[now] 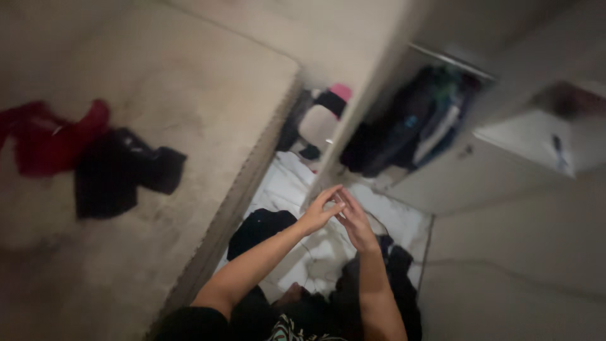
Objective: The person removes multiple garments from hangers in a closet and places them onto a mattress. The person handles shirts and tops one at a time, taking them off the rod and dropping them onto the bed.
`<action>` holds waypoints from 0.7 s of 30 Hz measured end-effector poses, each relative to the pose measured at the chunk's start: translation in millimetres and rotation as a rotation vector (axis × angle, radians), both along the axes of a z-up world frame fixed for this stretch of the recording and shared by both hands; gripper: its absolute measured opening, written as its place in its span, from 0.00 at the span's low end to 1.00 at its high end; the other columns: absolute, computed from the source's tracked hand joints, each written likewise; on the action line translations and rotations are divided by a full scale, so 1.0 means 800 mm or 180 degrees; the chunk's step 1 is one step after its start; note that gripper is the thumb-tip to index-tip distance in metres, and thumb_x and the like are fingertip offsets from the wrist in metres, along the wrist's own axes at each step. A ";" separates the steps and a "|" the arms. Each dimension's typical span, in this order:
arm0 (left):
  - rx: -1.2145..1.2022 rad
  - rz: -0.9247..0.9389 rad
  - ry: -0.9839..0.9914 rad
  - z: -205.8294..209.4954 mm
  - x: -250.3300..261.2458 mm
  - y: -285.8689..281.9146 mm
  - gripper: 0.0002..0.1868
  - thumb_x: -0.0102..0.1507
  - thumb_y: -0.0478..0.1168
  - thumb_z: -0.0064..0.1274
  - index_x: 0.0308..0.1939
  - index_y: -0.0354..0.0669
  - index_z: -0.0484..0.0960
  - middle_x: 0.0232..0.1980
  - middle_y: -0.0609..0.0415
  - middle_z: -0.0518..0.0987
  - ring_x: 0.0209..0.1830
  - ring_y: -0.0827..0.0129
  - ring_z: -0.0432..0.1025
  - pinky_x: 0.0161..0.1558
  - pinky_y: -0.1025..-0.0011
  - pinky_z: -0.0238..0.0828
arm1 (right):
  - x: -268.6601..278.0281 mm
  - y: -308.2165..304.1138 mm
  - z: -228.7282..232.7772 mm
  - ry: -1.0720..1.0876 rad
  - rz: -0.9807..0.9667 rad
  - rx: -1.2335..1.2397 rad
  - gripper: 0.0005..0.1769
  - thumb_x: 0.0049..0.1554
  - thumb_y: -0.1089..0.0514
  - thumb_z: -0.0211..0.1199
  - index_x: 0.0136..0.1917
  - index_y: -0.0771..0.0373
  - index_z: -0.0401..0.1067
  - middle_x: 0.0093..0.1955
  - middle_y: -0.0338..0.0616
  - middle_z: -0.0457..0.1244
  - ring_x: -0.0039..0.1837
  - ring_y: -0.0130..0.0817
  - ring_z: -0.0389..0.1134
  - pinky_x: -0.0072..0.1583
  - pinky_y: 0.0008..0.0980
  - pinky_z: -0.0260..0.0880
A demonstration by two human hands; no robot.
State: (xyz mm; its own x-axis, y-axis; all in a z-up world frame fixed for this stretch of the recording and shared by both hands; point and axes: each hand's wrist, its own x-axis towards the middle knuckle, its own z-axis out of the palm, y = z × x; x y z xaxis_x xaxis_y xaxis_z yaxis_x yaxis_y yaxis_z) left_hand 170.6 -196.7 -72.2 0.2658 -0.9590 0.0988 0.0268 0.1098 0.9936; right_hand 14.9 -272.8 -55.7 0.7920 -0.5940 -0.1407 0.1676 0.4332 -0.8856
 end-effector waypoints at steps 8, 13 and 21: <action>0.0011 -0.1032 0.0326 0.001 -0.095 -0.054 0.33 0.67 0.48 0.56 0.74 0.43 0.68 0.72 0.50 0.68 0.71 0.62 0.64 0.69 0.64 0.61 | -0.109 0.024 0.012 -0.0149 -0.1111 -0.0093 0.46 0.61 0.42 0.58 0.83 0.61 0.46 0.84 0.51 0.47 0.84 0.43 0.47 0.76 0.45 0.48; -0.0025 -0.1205 0.0205 -0.008 -0.136 -0.066 0.31 0.67 0.47 0.56 0.72 0.41 0.70 0.72 0.50 0.68 0.70 0.63 0.64 0.70 0.65 0.61 | -0.136 0.024 0.001 -0.0075 -0.1593 0.0012 0.41 0.64 0.42 0.52 0.83 0.59 0.46 0.84 0.51 0.45 0.84 0.43 0.47 0.77 0.45 0.50; 0.0355 -0.1307 0.0597 0.001 -0.116 -0.121 0.34 0.67 0.48 0.54 0.75 0.44 0.65 0.74 0.52 0.66 0.69 0.64 0.65 0.63 0.65 0.69 | -0.135 -0.025 0.001 0.0133 -0.1620 -0.0042 0.42 0.64 0.41 0.51 0.83 0.59 0.44 0.86 0.50 0.43 0.84 0.45 0.46 0.76 0.45 0.52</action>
